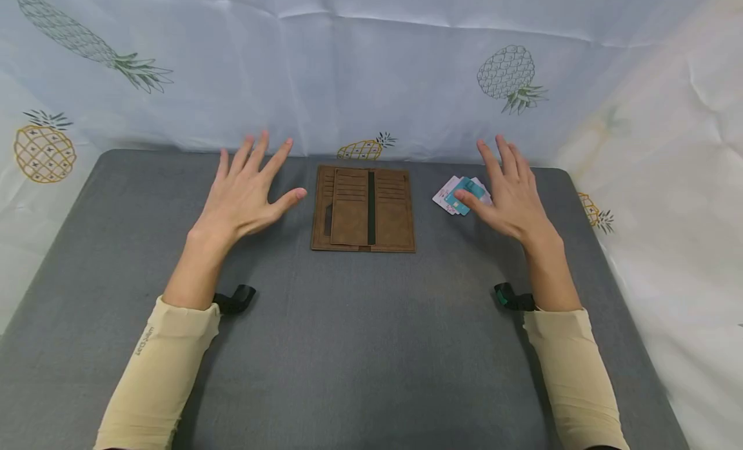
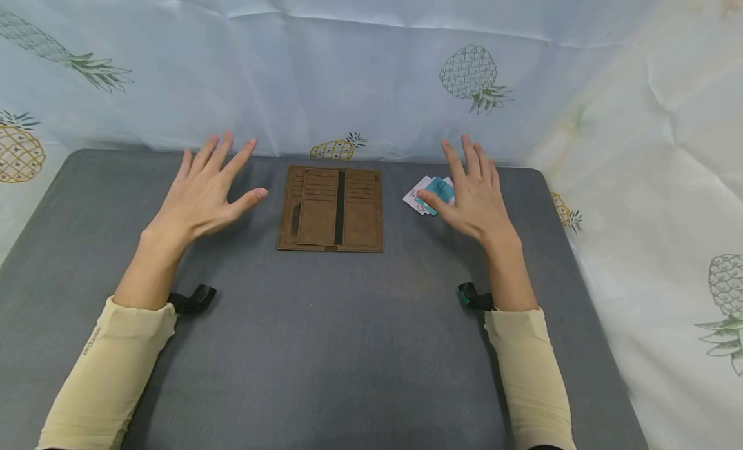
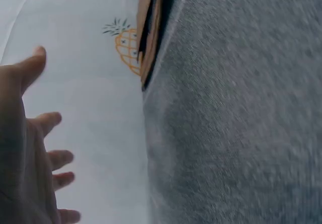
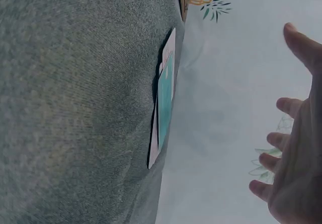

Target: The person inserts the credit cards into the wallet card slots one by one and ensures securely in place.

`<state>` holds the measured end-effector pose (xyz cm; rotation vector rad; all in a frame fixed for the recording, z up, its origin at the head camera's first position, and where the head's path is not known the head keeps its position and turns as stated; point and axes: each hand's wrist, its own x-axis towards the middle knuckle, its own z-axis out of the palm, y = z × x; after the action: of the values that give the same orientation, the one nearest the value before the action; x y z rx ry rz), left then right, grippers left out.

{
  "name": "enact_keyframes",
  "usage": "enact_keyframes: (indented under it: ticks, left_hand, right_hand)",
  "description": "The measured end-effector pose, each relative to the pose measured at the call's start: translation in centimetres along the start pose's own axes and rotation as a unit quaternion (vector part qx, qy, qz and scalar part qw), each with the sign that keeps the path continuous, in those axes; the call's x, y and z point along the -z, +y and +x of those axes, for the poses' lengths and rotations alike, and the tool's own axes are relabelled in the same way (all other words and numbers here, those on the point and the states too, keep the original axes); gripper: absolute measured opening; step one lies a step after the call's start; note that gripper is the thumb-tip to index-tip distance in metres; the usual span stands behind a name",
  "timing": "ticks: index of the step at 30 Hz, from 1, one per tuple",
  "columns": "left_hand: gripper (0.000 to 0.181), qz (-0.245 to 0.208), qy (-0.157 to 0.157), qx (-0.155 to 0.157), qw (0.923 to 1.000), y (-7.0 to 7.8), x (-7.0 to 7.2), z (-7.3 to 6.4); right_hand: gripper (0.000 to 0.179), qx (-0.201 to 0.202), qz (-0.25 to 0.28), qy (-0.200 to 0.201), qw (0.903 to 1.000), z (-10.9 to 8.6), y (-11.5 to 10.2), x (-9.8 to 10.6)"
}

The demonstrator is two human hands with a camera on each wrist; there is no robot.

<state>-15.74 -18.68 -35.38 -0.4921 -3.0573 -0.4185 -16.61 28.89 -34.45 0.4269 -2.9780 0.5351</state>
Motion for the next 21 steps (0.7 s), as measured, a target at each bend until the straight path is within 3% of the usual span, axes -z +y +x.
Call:
enact_keyframes:
  ticks: [5, 9, 16, 21]
  left_hand:
    - [0.087, -0.034, -0.010, 0.011, 0.9993, 0.5, 0.2, 0.0]
    - [0.082, -0.090, -0.040, 0.037, 0.9945, 1.4, 0.3, 0.2]
    - [0.068, -0.223, -0.095, 0.062, 0.9681, 3.5, 0.0, 1.1]
    - [0.060, -0.267, -0.121, 0.108, 0.9500, 4.7, -0.6, 1.5]
  right_hand:
    - [0.103, -0.007, 0.006, -0.012, 0.9999, 0.0, 0.1, -0.1]
    - [0.101, -0.007, 0.009, -0.018, 0.9998, -0.1, 0.4, -0.4]
    - [0.089, -0.023, 0.024, -0.042, 0.9985, 0.1, 0.9, -1.2]
    - [0.088, -0.053, 0.030, -0.073, 0.9955, 0.4, 1.5, -2.0]
